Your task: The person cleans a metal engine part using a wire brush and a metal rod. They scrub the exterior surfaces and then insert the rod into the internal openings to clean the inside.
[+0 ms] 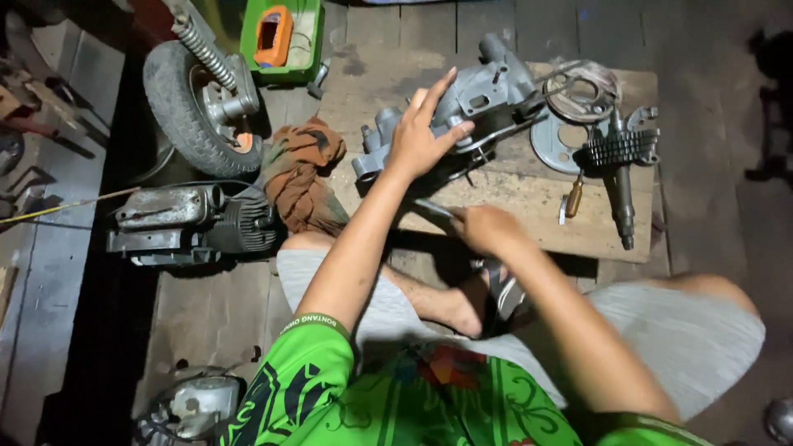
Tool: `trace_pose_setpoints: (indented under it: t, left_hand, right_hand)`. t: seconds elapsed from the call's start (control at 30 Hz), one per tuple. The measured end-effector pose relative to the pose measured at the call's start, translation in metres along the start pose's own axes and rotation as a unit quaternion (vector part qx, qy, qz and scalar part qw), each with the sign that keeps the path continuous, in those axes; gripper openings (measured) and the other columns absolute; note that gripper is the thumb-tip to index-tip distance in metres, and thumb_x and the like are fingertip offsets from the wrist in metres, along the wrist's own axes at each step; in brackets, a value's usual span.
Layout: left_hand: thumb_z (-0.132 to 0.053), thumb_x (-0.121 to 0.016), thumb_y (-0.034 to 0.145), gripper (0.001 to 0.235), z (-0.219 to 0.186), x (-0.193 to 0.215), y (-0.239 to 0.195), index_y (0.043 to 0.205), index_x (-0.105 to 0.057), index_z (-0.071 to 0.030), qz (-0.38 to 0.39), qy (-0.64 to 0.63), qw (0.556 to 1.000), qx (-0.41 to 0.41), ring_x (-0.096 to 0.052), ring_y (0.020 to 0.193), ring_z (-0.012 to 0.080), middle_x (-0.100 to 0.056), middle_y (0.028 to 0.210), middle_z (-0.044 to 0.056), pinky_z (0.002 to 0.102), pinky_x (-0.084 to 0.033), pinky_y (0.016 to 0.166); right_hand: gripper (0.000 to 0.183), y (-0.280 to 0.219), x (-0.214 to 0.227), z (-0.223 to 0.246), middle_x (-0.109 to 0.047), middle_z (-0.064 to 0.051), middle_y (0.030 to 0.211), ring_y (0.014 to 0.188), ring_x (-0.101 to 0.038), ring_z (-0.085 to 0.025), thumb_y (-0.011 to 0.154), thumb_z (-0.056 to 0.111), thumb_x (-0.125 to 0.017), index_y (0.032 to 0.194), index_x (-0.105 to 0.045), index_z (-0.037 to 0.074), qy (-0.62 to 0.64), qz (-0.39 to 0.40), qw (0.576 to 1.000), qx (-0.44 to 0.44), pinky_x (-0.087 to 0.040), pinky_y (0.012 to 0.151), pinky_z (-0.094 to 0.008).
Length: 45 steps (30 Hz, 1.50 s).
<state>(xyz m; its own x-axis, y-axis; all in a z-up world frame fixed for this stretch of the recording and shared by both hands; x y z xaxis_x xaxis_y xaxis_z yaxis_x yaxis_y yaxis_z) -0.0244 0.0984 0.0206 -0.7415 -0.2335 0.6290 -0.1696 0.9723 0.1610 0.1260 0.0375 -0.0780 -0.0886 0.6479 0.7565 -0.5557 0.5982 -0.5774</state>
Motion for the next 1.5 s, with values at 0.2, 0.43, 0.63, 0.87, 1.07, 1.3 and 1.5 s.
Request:
trace_pose_setpoints:
  t: [0.2,0.43,0.63,0.87,1.07,1.3,1.5]
  left_hand:
    - [-0.078,-0.062,0.083,0.107,0.022,-0.011,0.007,0.16,-0.005,-0.029,-0.014,0.011,0.999,0.044,-0.043,0.146,0.0418,-0.034,0.166,0.017,0.061,-0.038,0.11]
    - [-0.074,-0.063,0.079,0.1,0.008,-0.014,0.004,0.151,-0.033,-0.011,-0.009,0.037,0.998,0.051,-0.052,0.135,0.0384,-0.044,0.156,0.016,0.06,-0.046,0.104]
    - [-0.065,-0.078,0.079,0.095,0.004,-0.02,-0.004,0.148,-0.042,-0.01,-0.04,0.009,0.999,0.023,-0.05,0.137,0.0427,-0.05,0.147,0.021,0.057,-0.042,0.111]
    - [-0.06,-0.08,0.075,0.09,-0.009,-0.024,-0.014,0.14,-0.046,-0.009,-0.075,0.011,0.997,-0.029,-0.059,0.125,0.0411,-0.057,0.132,0.018,0.055,-0.049,0.103]
    - [-0.054,-0.084,0.074,0.089,-0.019,-0.023,-0.02,0.137,-0.048,-0.003,-0.098,-0.015,0.994,-0.04,-0.06,0.121,0.0434,-0.058,0.127,0.021,0.055,-0.05,0.102]
    - [-0.053,-0.084,0.074,0.088,-0.017,-0.021,-0.019,0.137,-0.049,-0.003,-0.119,0.001,0.991,-0.058,-0.061,0.12,0.0415,-0.059,0.127,0.019,0.052,-0.051,0.1]
    - [-0.054,-0.083,0.073,0.085,-0.023,-0.015,-0.024,0.133,-0.051,-0.002,-0.12,-0.007,0.991,-0.063,-0.062,0.117,0.0404,-0.06,0.123,0.018,0.05,-0.051,0.099]
  right_hand:
    - [0.042,-0.133,0.157,-0.032,-0.071,0.003,0.136,0.055,-0.048,-0.016,0.107,0.028,-0.05,0.146,-0.054,0.042,0.019,0.078,0.986,-0.148,-0.042,0.054,-0.027]
    - [0.024,-0.087,0.19,-0.124,-0.062,-0.011,0.095,0.078,-0.055,-0.025,0.11,0.03,-0.053,0.122,-0.062,0.011,0.175,-0.229,0.958,-0.001,-0.04,0.064,-0.041]
    - [0.035,-0.073,0.166,-0.092,-0.077,-0.014,0.1,0.095,-0.074,-0.04,0.109,0.044,-0.052,0.135,-0.066,0.025,-0.057,-0.315,0.947,0.018,-0.058,0.084,-0.055]
    - [0.026,-0.094,0.145,-0.06,-0.066,-0.009,0.076,0.063,-0.073,-0.037,0.102,0.027,-0.048,0.12,-0.065,0.023,-0.202,-0.416,0.887,0.021,-0.059,0.056,-0.051]
    - [0.024,-0.092,0.14,-0.089,-0.065,-0.015,0.071,0.064,-0.071,-0.042,0.105,0.033,-0.052,0.099,-0.065,0.014,-0.135,-0.408,0.903,-0.006,-0.056,0.056,-0.054]
    - [0.023,-0.08,0.15,-0.091,-0.061,-0.012,0.067,0.059,-0.069,-0.039,0.107,0.03,-0.055,0.095,-0.06,0.012,-0.188,-0.462,0.867,-0.01,-0.055,0.053,-0.052]
    - [0.018,-0.086,0.142,-0.053,-0.061,-0.01,0.067,0.058,-0.069,-0.037,0.099,0.02,-0.045,0.088,-0.059,0.016,-0.18,-0.423,0.888,0.027,-0.056,0.054,-0.051]
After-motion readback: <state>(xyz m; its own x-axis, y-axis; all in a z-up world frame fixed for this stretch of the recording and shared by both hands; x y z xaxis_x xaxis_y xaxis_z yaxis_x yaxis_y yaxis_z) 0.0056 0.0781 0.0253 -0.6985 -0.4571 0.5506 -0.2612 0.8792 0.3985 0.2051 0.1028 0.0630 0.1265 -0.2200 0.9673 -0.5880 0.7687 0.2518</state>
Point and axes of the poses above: each hand's wrist, its own y-axis towards the middle knuckle, its own x-axis out of the back of the hand, z = x × y, the point moved 10 cm from there along y, towards the middle knuckle
